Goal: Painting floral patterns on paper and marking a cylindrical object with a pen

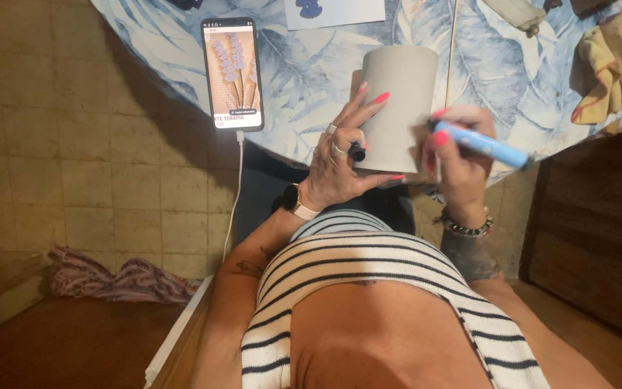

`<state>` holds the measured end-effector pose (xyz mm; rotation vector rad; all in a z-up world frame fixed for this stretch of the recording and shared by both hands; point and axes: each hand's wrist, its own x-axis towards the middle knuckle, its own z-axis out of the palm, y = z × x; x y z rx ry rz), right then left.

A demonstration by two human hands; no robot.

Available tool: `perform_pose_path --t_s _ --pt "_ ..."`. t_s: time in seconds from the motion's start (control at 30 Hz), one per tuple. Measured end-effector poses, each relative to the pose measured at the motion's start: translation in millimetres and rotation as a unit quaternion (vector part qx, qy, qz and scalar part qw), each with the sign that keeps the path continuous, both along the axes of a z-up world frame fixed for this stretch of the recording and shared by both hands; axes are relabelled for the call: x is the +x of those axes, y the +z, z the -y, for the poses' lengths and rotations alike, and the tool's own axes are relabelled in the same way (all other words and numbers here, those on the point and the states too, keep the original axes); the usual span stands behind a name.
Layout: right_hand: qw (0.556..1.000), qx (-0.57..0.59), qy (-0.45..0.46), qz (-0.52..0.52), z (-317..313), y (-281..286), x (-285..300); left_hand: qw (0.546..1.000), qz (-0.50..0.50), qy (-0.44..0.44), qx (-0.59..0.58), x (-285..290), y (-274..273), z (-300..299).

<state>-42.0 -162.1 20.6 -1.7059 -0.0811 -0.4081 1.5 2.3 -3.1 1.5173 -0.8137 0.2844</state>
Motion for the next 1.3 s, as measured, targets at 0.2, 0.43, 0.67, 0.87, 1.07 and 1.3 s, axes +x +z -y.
perform_pose_path --t_s 0.2,0.43,0.67,0.87,1.07,1.3 --pt "0.991 -0.041 0.029 0.122 32.2 33.4 75.8 0.999 0.015 -0.023 0.018 1.4 6.0 -6.3" --pt "0.879 -0.414 0.224 0.073 53.4 -11.6 218.4 1.0 0.01 -0.002 0.027 4.2 15.4 -8.0" --pt "0.834 -0.426 0.309 0.167 2.1 -1.9 246.9 0.999 0.025 0.003 0.047 7.7 16.5 -8.0" --pt "0.846 -0.442 0.292 0.053 -0.7 -12.0 250.5 0.998 0.038 0.012 0.041 10.1 17.8 -7.9" --pt "0.838 -0.454 0.304 0.025 -6.0 -2.0 247.5 0.997 0.046 0.016 0.061 10.8 15.7 -10.4" --pt "0.833 -0.431 0.344 0.041 -11.0 4.0 248.8 0.998 0.045 0.013 0.05 12.4 16.5 -11.7"
